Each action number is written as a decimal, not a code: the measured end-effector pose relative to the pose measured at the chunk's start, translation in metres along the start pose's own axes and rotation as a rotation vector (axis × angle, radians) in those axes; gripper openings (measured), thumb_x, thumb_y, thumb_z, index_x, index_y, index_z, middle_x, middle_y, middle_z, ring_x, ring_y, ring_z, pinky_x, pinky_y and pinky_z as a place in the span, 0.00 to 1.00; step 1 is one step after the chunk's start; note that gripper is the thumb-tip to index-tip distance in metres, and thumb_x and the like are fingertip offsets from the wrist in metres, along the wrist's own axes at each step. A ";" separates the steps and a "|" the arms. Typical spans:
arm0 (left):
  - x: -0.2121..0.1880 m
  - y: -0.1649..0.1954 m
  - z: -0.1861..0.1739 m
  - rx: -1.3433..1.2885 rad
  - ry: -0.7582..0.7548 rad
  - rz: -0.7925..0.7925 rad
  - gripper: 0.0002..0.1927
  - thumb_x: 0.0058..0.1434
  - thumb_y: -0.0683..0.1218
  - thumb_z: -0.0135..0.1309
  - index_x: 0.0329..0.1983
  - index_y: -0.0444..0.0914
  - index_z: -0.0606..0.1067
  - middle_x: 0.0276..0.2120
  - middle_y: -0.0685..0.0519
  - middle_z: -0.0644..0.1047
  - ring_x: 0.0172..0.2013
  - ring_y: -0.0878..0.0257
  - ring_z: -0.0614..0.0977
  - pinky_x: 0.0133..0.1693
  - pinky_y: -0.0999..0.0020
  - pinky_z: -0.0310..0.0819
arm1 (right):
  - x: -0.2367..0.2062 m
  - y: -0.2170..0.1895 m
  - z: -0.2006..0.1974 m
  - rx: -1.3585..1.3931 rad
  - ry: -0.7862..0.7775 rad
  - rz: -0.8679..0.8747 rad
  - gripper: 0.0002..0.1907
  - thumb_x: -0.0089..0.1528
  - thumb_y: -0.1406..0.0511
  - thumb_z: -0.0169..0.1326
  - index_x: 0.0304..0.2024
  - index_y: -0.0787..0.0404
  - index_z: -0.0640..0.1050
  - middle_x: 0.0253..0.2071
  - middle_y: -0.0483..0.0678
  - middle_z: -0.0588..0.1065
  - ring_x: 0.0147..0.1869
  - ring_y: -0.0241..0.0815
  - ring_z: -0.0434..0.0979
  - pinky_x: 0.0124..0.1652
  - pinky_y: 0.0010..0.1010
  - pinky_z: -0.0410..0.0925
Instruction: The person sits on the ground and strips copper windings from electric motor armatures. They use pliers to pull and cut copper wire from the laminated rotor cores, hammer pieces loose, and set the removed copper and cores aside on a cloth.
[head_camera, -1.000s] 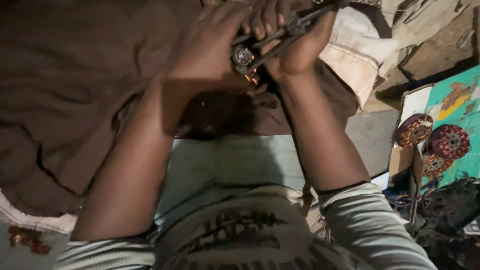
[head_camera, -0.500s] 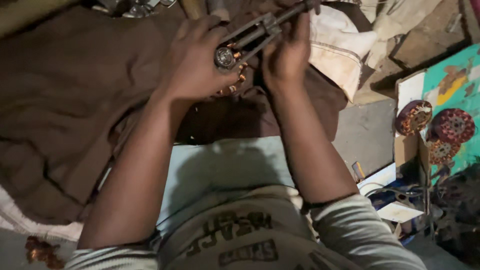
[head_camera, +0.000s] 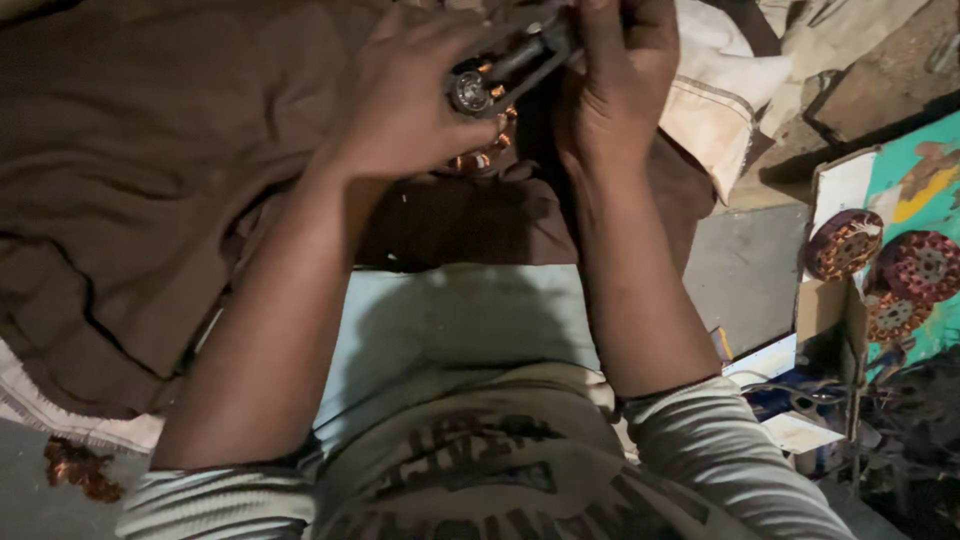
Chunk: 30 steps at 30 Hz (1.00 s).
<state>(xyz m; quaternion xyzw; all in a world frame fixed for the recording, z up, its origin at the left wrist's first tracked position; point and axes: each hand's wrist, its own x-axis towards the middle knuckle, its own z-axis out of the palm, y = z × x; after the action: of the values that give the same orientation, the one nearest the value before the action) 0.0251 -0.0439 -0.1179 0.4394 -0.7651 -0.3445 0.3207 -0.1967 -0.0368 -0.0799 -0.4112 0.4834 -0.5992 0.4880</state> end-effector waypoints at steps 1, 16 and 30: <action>0.001 0.001 -0.001 -0.007 0.007 -0.002 0.37 0.54 0.56 0.72 0.65 0.38 0.75 0.62 0.44 0.77 0.62 0.38 0.72 0.62 0.47 0.67 | -0.001 -0.002 0.000 -0.075 0.020 -0.012 0.16 0.71 0.63 0.61 0.52 0.69 0.74 0.46 0.47 0.77 0.47 0.34 0.74 0.50 0.26 0.68; -0.001 0.004 -0.002 -0.016 0.054 -0.059 0.41 0.49 0.57 0.76 0.64 0.41 0.76 0.59 0.48 0.78 0.59 0.44 0.74 0.59 0.52 0.68 | -0.008 -0.011 0.003 -0.076 -0.002 0.104 0.16 0.70 0.64 0.64 0.53 0.66 0.73 0.40 0.45 0.73 0.37 0.32 0.69 0.36 0.24 0.62; -0.005 0.016 -0.001 0.070 -0.035 -0.141 0.48 0.49 0.60 0.75 0.69 0.42 0.66 0.57 0.47 0.77 0.62 0.40 0.70 0.54 0.35 0.62 | -0.011 -0.022 0.006 -0.369 -0.106 -0.035 0.20 0.73 0.63 0.60 0.60 0.70 0.72 0.51 0.47 0.75 0.52 0.37 0.73 0.53 0.28 0.68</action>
<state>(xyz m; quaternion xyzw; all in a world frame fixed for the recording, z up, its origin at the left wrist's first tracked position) 0.0204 -0.0337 -0.1049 0.4969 -0.7494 -0.3469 0.2667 -0.1931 -0.0261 -0.0570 -0.5331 0.5515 -0.4863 0.4186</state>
